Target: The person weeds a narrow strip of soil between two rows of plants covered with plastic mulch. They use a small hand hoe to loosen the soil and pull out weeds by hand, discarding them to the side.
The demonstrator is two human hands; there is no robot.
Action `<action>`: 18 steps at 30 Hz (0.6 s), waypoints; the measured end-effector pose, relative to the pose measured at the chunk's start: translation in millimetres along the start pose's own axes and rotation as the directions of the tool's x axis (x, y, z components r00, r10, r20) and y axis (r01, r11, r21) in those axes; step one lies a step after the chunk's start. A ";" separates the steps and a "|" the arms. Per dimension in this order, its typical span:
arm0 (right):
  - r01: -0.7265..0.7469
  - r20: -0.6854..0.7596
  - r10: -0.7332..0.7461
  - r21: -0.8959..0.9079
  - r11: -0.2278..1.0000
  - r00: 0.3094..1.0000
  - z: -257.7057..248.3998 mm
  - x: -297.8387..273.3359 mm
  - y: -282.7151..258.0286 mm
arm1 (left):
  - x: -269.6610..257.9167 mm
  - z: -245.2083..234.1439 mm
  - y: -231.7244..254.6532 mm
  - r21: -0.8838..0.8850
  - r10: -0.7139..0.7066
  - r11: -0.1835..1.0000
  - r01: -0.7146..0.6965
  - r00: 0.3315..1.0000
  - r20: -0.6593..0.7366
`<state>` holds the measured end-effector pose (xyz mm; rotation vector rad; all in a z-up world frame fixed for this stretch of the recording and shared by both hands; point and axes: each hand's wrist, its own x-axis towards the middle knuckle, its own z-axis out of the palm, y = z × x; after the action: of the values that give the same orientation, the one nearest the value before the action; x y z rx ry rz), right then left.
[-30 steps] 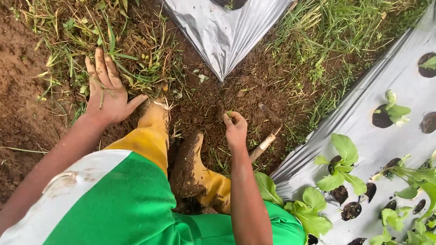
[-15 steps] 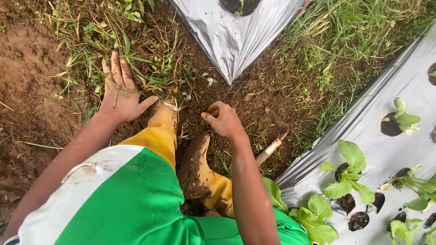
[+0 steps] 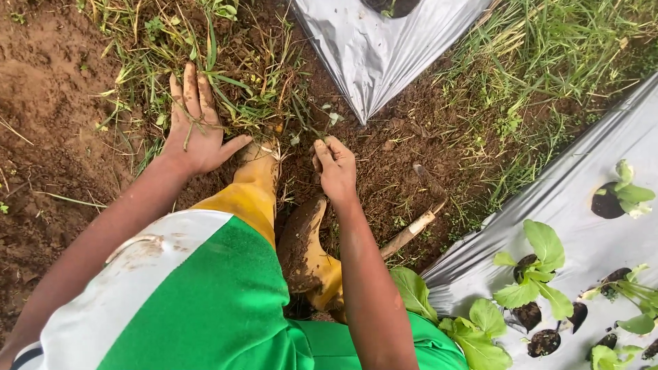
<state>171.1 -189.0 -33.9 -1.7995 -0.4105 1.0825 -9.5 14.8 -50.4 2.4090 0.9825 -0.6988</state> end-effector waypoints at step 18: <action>-0.766 -0.719 0.476 -0.121 0.631 0.505 -169.0 -134.1 207.4 | 1.8 18.7 -2.1 -0.062 0.136 0.986 -0.154 0.964 -0.228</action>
<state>198.5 -473.9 -121.1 -2.7075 0.5633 0.7785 -15.2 6.5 -66.4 2.4966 0.8874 -0.3352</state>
